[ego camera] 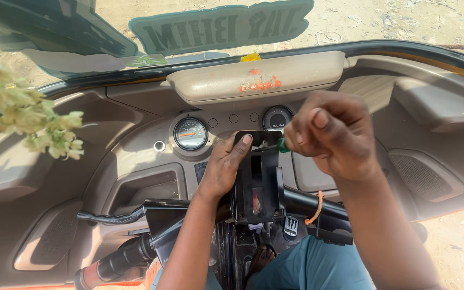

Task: The person disassembles the dashboard housing of an auto rickshaw using a screwdriver, applies lubricant from an oil can, and wipes the internal components with a purple cloth.

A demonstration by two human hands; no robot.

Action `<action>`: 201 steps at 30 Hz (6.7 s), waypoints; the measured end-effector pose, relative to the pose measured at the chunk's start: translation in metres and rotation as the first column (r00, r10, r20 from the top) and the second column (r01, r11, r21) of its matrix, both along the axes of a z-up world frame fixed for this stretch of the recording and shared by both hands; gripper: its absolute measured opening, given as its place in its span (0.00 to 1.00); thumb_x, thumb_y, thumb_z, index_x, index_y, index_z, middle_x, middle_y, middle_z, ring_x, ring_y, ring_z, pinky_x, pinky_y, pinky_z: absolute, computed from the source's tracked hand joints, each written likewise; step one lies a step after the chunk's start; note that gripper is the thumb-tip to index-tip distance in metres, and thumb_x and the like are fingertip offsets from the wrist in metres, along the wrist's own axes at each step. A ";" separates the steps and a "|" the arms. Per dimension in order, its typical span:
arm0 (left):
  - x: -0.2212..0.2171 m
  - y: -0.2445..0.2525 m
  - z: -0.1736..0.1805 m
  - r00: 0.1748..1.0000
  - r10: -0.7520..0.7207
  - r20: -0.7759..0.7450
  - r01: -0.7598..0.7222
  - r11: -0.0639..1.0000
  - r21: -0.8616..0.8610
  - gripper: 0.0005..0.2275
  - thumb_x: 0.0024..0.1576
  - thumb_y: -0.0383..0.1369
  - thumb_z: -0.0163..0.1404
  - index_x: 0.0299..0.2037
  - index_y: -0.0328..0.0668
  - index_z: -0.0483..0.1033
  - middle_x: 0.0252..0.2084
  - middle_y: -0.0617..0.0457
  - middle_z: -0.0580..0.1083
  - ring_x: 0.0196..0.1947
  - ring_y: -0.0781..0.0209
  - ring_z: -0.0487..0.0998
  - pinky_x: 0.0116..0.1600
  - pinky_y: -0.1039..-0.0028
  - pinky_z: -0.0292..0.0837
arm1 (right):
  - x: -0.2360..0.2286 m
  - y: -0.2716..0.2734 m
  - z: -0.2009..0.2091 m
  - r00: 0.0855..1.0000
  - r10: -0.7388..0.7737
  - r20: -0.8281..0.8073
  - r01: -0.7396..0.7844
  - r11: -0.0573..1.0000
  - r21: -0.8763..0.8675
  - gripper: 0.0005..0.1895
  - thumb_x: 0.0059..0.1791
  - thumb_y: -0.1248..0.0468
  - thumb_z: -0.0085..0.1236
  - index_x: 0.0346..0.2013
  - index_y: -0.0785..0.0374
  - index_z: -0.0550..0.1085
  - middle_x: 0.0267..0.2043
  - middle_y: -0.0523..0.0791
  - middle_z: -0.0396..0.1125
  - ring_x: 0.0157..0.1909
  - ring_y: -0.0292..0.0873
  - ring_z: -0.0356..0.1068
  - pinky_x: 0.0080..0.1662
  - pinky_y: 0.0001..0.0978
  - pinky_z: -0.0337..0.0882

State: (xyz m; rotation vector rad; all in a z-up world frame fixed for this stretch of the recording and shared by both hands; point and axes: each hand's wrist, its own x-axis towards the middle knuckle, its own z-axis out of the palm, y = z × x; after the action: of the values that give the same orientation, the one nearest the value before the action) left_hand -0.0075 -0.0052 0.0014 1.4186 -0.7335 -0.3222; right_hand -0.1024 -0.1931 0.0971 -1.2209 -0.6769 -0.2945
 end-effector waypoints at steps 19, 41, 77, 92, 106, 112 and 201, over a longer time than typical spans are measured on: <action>0.038 -0.027 -0.013 0.896 0.008 -0.443 -0.167 0.933 -0.319 0.15 0.63 0.40 0.49 0.39 0.32 0.78 0.33 0.50 0.78 0.29 0.62 0.78 0.36 0.72 0.74 | -0.117 0.039 -0.027 0.563 -0.816 0.135 0.557 0.253 -0.791 0.28 0.43 0.53 0.69 0.56 0.56 0.75 0.29 0.41 0.71 0.18 0.36 0.59 0.28 0.33 0.65; 0.034 -0.017 -0.012 0.947 -0.037 -0.319 -0.074 0.941 -0.330 0.19 0.62 0.47 0.52 0.43 0.34 0.80 0.35 0.52 0.79 0.33 0.68 0.78 0.39 0.78 0.74 | -0.113 0.046 -0.032 0.522 -0.853 0.013 0.332 0.189 -0.924 0.25 0.44 0.48 0.64 0.54 0.50 0.77 0.31 0.40 0.76 0.27 0.40 0.75 0.36 0.38 0.73; 0.030 -0.032 -0.010 0.993 -0.028 0.114 0.012 0.990 0.139 0.24 0.62 0.51 0.46 0.57 0.39 0.72 0.55 0.45 0.71 0.57 0.53 0.72 0.61 0.63 0.69 | -0.051 -0.081 -0.064 0.805 -0.548 0.229 0.498 0.414 -0.762 0.18 0.45 0.77 0.59 0.47 0.59 0.81 0.44 0.44 0.72 0.43 0.37 0.78 0.44 0.29 0.79; 0.019 -0.018 0.006 0.953 -0.034 0.302 -0.061 0.952 0.300 0.44 0.39 0.56 0.67 0.63 0.35 0.69 0.60 0.42 0.73 0.69 0.44 0.67 0.72 0.58 0.58 | -0.106 -0.059 -0.051 0.591 -0.770 0.238 0.528 0.147 -0.836 0.36 0.38 0.46 0.68 0.60 0.50 0.74 0.47 0.41 0.75 0.21 0.40 0.57 0.33 0.33 0.68; -0.012 -0.056 0.016 0.819 0.131 0.559 -0.470 0.713 0.521 0.57 0.29 0.62 0.66 0.69 0.34 0.60 0.63 0.45 0.70 0.69 0.46 0.64 0.69 0.55 0.57 | -0.056 -0.038 -0.078 0.509 -0.772 0.382 0.436 -0.151 -0.887 0.17 0.48 0.53 0.61 0.50 0.52 0.80 0.39 0.46 0.75 0.42 0.55 0.74 0.43 0.49 0.72; 0.025 -0.033 0.001 0.898 0.003 0.439 -0.190 0.904 0.382 0.38 0.51 0.42 0.62 0.70 0.35 0.60 0.66 0.40 0.68 0.67 0.45 0.64 0.66 0.58 0.58 | -0.034 -0.052 -0.100 0.505 -0.739 0.446 0.471 -0.197 -0.860 0.17 0.48 0.60 0.59 0.52 0.53 0.79 0.38 0.46 0.74 0.38 0.54 0.74 0.40 0.48 0.72; 0.049 -0.001 -0.024 0.975 0.131 0.177 -0.200 0.863 0.465 0.11 0.55 0.35 0.54 0.38 0.33 0.81 0.32 0.43 0.80 0.33 0.53 0.79 0.45 0.67 0.72 | -0.051 -0.037 -0.051 0.549 -0.675 0.493 0.523 -0.182 -0.833 0.15 0.45 0.52 0.64 0.32 0.60 0.76 0.32 0.43 0.70 0.30 0.49 0.73 0.33 0.44 0.71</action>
State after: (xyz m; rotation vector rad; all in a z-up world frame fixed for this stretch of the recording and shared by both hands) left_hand 0.0417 -0.0063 -0.0228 1.9839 -0.6624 -0.2817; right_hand -0.1537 -0.2303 0.0457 -2.8748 0.0930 -0.6459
